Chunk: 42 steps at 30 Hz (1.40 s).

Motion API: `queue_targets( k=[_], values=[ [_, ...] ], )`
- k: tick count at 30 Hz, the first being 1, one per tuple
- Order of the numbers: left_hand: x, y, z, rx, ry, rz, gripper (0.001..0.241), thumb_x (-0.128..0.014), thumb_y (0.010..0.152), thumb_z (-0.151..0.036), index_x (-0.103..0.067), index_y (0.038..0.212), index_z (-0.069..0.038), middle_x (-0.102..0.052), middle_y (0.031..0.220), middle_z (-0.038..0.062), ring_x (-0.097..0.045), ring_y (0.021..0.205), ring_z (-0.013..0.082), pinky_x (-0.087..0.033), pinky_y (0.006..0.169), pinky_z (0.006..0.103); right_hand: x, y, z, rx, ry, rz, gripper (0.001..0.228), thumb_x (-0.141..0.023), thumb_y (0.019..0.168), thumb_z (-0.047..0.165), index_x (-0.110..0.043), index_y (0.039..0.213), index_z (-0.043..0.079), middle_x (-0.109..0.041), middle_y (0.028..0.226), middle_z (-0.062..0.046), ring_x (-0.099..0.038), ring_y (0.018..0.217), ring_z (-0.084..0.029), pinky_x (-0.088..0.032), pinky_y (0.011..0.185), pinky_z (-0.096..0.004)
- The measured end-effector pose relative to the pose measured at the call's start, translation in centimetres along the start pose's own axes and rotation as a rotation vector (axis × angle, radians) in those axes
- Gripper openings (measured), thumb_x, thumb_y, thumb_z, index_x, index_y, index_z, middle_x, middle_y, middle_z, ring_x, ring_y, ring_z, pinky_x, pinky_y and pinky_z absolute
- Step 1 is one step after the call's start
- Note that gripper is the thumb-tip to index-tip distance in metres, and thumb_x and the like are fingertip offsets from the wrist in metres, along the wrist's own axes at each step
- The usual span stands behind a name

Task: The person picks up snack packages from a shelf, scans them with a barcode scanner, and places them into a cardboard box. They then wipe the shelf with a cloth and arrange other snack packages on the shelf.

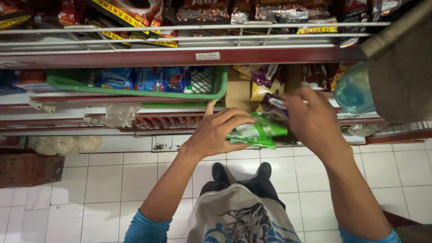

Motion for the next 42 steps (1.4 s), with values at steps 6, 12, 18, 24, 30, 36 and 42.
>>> queue_targets(
  k=[6, 12, 18, 24, 30, 36, 42],
  values=[
    [-0.4, 0.4, 0.2, 0.019, 0.026, 0.059, 0.069, -0.094, 0.067, -0.042, -0.063, 0.125, -0.021, -0.066, 0.126, -0.002, -0.057, 0.126, 0.022, -0.027, 0.115, 0.0583, 3.2, -1.5, -0.2, -0.047, 0.004, -0.124, 0.006, -0.067, 0.105, 0.005, -0.064, 0.11, 0.004, -0.07, 0.107, -0.014, -0.071, 0.089, -0.032, -0.056, 0.076, -0.04],
    [-0.5, 0.7, -0.7, -0.036, 0.008, 0.001, 0.09, -0.092, 0.069, -0.039, -0.049, 0.146, -0.023, -0.054, 0.142, 0.005, -0.051, 0.136, 0.0263, -0.019, 0.124, 0.0661, -1.2, -2.5, 1.2, -0.095, 0.314, 0.318, 0.013, -0.067, 0.092, 0.012, -0.067, 0.103, 0.004, -0.072, 0.092, -0.014, -0.071, 0.075, -0.033, -0.055, 0.064, -0.043],
    [-1.5, 0.9, -0.9, -0.035, -0.053, 0.068, 0.096, -0.092, 0.065, -0.03, -0.045, 0.149, -0.023, -0.06, 0.139, 0.001, -0.061, 0.127, 0.0241, -0.011, 0.128, 0.0686, -1.5, -1.5, 1.9, -0.037, 0.433, 0.295, 0.015, -0.058, 0.101, 0.015, -0.061, 0.109, 0.003, -0.072, 0.098, -0.016, -0.071, 0.085, -0.035, -0.055, 0.072, -0.044],
    [-1.7, 0.3, -0.4, -0.01, -0.149, 0.131, 0.093, -0.091, 0.064, -0.027, -0.051, 0.148, -0.021, -0.071, 0.124, -0.001, -0.068, 0.112, 0.0231, -0.013, 0.127, 0.0623, -3.9, -2.4, -2.8, -0.539, 0.522, 0.466, 0.022, -0.061, 0.096, 0.028, -0.065, 0.106, 0.009, -0.076, 0.089, -0.012, -0.077, 0.079, -0.029, -0.058, 0.07, -0.043],
    [-1.5, -1.3, -1.5, -0.037, -0.158, 0.165, 0.084, -0.09, 0.065, -0.028, -0.058, 0.142, -0.022, -0.073, 0.123, -0.003, -0.069, 0.109, 0.021, -0.014, 0.131, 0.0625, -3.3, 0.6, 0.4, 0.027, -0.013, 0.028, 0.033, -0.07, 0.089, 0.023, -0.063, 0.114, 0.003, -0.066, 0.12, -0.017, -0.069, 0.098, -0.04, -0.056, 0.082, -0.046],
    [-1.6, -2.0, -2.5, -0.055, -0.126, 0.182, 0.078, -0.091, 0.061, -0.029, -0.065, 0.134, -0.022, -0.072, 0.118, 0.0, -0.068, 0.112, 0.0214, -0.012, 0.13, 0.0628, -9.1, 0.5, -1.5, -0.06, -0.332, 0.407, 0.029, -0.07, 0.092, 0.01, -0.062, 0.117, -0.003, -0.061, 0.136, -0.021, -0.071, 0.102, -0.036, -0.06, 0.072, -0.045],
    [-1.4, -2.0, -2.3, -0.037, -0.128, 0.182, 0.072, -0.09, 0.062, -0.028, -0.067, 0.13, -0.021, -0.071, 0.124, -0.001, -0.065, 0.115, 0.0222, -0.013, 0.13, 0.0628, -3.0, -0.3, -2.1, -0.052, 0.157, -0.02, 0.022, -0.065, 0.095, -0.002, -0.069, 0.116, 0.001, -0.057, 0.149, -0.025, -0.063, 0.125, -0.045, -0.056, 0.102, -0.044]
  ],
)
Point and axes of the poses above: each hand's wrist, its own y-axis towards the middle knuckle, its own x-axis out of the back of the hand, z = x × y, the point moved 9 cm from there along y, towards the middle knuckle
